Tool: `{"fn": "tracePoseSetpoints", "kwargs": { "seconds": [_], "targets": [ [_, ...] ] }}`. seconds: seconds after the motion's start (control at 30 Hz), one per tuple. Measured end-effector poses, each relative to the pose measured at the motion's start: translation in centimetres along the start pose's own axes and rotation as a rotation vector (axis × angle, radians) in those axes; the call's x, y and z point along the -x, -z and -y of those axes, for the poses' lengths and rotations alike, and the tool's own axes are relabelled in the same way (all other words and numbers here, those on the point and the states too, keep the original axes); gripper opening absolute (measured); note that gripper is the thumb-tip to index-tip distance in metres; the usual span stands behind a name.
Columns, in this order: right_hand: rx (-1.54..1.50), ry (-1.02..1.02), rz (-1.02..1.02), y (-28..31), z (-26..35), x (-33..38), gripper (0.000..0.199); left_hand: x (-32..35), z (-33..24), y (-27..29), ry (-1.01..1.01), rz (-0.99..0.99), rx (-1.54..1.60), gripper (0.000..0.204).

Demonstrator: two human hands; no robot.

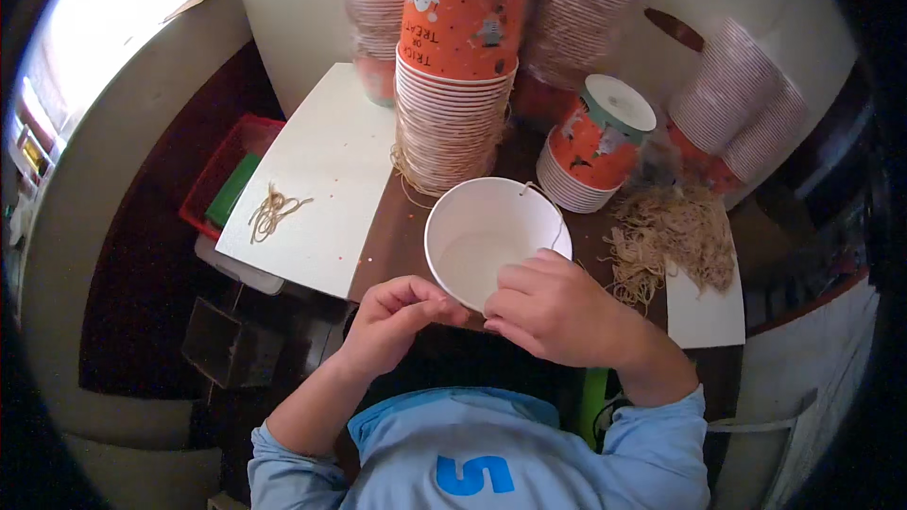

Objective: Tying elastic handles or strings to the rims of paper buckets.

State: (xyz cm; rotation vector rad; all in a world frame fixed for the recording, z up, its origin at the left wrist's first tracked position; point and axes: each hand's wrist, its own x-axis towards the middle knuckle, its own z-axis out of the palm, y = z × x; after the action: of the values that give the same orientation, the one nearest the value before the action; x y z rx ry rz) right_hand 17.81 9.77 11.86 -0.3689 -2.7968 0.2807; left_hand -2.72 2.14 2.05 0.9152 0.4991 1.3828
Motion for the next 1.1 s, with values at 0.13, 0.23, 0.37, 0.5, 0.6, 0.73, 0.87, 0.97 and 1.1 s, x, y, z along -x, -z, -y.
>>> {"fn": "tracePoseSetpoints", "kwargs": {
  "seconds": [0.13, 0.23, 0.37, 0.5, 0.6, 0.73, 0.87, 0.97, 1.1],
  "targets": [
    [-0.157, 0.112, 0.016, 0.2, -1.0, -1.4, 0.016, 0.0, -0.5, -1.8, 0.017, -0.051, -0.224, 0.014],
    [-0.271, 0.126, 0.088, -0.6, -1.7, -2.4, 0.018, 0.5, 0.3, -1.8, 0.028, -0.061, -0.431, 0.016],
    [-0.352, 0.025, -0.006, -1.2, -2.1, -2.8, 0.019, 0.3, -0.1, -2.1, -0.015, -0.066, -0.632, 0.011],
    [0.02, -0.065, -0.489, -1.0, -0.7, -1.4, 0.017, 1.1, 0.0, -1.4, -0.033, -0.091, -0.468, 0.007],
    [-0.164, -0.098, -0.324, -1.4, -0.1, 0.4, 0.017, 1.2, 0.1, -1.0, -0.087, -0.026, -0.452, 0.006],
    [-0.162, -0.05, -0.249, -2.3, -0.3, 0.4, 0.02, 0.9, -0.1, -1.1, -0.073, -0.014, -0.424, 0.007],
    [-0.008, 0.069, -0.312, -3.1, -0.2, -0.3, 0.026, 1.0, -0.2, -0.9, -0.054, -0.009, -0.433, 0.007],
    [-0.011, 0.094, -0.298, -3.3, 0.2, -0.2, 0.027, 1.0, -0.2, -1.0, -0.064, -0.014, -0.383, 0.008],
    [-0.003, 0.091, -0.332, -3.9, 0.1, -0.5, 0.027, 1.1, -0.2, -1.0, -0.039, -0.014, -0.364, 0.008]
  ]
}}
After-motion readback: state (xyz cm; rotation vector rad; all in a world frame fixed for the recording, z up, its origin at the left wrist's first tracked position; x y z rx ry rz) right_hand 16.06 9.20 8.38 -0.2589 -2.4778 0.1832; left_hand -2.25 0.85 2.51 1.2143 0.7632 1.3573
